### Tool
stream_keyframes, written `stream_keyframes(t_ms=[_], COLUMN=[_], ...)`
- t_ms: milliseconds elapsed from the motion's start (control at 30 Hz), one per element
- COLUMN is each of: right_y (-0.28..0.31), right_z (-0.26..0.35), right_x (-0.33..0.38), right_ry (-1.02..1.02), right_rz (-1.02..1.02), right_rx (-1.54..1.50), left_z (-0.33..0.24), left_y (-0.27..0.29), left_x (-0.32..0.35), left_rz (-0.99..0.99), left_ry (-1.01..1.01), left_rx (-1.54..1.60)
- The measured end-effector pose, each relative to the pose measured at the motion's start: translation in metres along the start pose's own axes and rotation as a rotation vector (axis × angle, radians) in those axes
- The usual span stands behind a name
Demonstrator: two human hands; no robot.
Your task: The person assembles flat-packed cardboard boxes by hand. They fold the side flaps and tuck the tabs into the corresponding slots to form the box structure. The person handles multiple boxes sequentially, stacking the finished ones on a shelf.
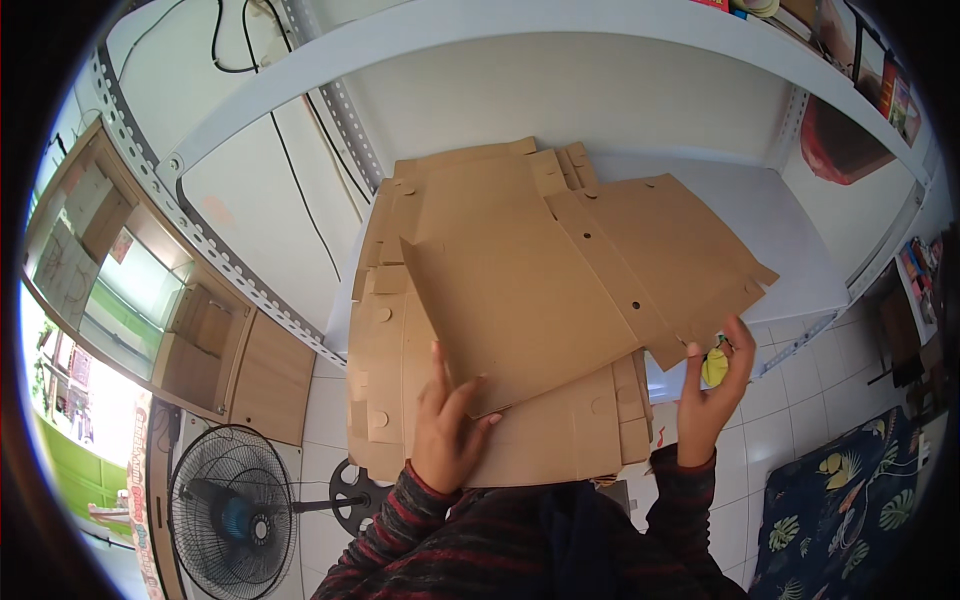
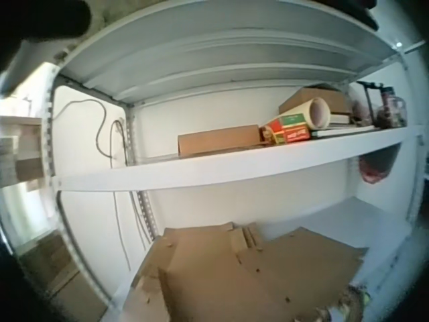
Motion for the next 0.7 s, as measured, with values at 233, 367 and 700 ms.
stream_keyframes(t_ms=[233,367,700], right_y=[-0.001,-0.004,-0.006], right_z=[-0.039,-0.040,-0.054], right_x=[0.023,0.025,0.032], right_ry=[-0.235,-0.273,-0.221], right_rz=[0.014,0.011,0.061], right_rx=[0.009,-0.078,-0.223], left_z=[-0.001,-0.008,0.004], left_y=[-0.014,-0.001,0.033], left_x=[-0.002,-0.005,-0.001], left_rz=[0.061,0.072,0.155], left_ry=[-0.112,-0.064,0.128], left_rx=[-0.104,0.009,0.069])
Point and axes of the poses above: each hand's wrist, its own x-axis away from the middle knuckle, its own y-axis out of the back of the hand, z = x × y, the point moved 2 cm from there along -x, towards the middle knuckle, and after that the axes turned 15 degrees about y, right-handed, at the moved point
